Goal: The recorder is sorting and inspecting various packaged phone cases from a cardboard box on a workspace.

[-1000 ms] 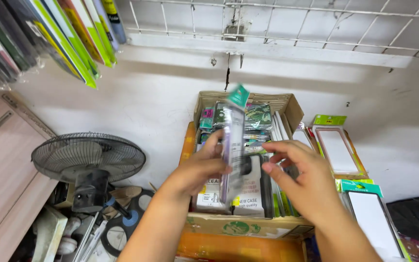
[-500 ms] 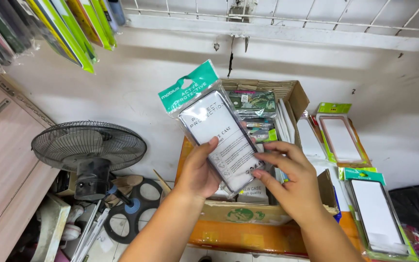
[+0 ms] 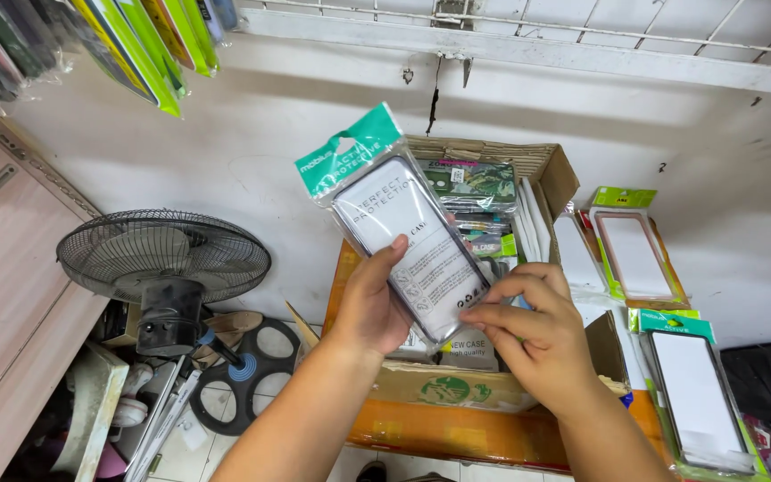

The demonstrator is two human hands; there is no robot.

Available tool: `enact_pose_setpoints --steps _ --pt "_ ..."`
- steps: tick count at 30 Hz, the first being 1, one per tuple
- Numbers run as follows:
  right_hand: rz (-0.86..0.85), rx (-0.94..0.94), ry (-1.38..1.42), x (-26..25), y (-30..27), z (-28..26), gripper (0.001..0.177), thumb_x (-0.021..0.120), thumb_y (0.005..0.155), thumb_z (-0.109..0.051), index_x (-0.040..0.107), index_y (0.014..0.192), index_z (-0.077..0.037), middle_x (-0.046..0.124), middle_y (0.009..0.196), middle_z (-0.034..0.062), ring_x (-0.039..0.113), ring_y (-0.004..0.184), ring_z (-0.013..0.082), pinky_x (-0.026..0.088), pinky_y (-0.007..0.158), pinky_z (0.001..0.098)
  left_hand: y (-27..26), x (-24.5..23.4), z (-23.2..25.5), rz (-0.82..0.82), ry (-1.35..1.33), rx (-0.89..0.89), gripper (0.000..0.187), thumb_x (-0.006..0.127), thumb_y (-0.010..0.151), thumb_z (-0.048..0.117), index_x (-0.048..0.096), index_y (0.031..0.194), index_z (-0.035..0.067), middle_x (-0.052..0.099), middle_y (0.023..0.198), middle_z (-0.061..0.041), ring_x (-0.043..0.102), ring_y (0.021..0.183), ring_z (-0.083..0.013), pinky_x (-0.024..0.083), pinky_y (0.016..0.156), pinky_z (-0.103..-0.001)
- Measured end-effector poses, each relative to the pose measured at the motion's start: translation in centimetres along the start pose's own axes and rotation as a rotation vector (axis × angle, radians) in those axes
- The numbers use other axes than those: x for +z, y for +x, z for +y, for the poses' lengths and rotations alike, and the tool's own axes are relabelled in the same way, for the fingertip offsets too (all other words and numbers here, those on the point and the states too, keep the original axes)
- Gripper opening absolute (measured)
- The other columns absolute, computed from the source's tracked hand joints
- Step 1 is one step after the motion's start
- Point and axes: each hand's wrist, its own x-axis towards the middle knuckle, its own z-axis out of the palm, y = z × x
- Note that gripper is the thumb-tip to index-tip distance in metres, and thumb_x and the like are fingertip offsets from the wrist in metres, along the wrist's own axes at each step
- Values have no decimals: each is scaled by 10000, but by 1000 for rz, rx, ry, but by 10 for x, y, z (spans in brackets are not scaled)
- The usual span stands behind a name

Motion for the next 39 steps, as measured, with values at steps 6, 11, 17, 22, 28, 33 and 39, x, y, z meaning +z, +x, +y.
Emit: enact_pose_setpoints --steps 6,11,17,22,28,33,39 --pt "88 3 45 -10 4 -10 195 765 676 -80 769 859 -146 636 1199 64 483 1309 344 401 1111 463 1 -9 3 28 -107 53 618 569 1004 345 456 1497 -11 595 1424 -181 585 1299 -324 438 1132 -483" --pt "137 68 -62 0 6 -6 138 829 709 -147 750 822 -129 614 1219 82 458 1333 364 381 1112 478 -1 0 7 -43 -134 86 667 562 1010 403 422 1524 3 557 1469 -166 535 1372 -340 391 1173 -493" --pt "185 183 -93 2 8 -5 159 820 766 -143 791 920 -118 579 1322 112 465 1288 354 410 1025 430 -1 3 5 -110 -76 75 766 534 1024 516 362 1590 31 511 1539 -137 477 1435 -300 345 1220 -476" --pt "137 296 45 2 0 13 185 778 844 -113 791 1028 -92 599 1404 90 515 1312 301 416 1058 384 -1 -4 -4 -145 -6 32 865 507 987 634 336 1612 61 497 1553 -106 460 1453 -275 338 1230 -480" --pt "158 403 440 6 -11 34 179 731 897 -40 738 1075 -18 540 1488 124 503 1382 252 391 1128 358 2 -19 -13 -103 13 -59 874 506 956 665 391 1542 27 518 1526 -143 500 1413 -308 379 1183 -529" --pt "161 504 877 10 -20 53 171 713 886 38 708 1057 24 503 1448 118 507 1314 207 414 1093 336 -1 -23 -17 -116 122 -83 836 560 967 611 390 1530 17 518 1512 -152 505 1409 -330 400 1178 -568" --pt "167 514 977 10 -24 54 137 697 892 91 714 1009 22 515 1351 93 499 1274 195 403 1085 335 0 -14 -7 -77 -8 -83 990 503 872 773 386 1558 68 528 1524 -126 514 1409 -312 412 1169 -524"
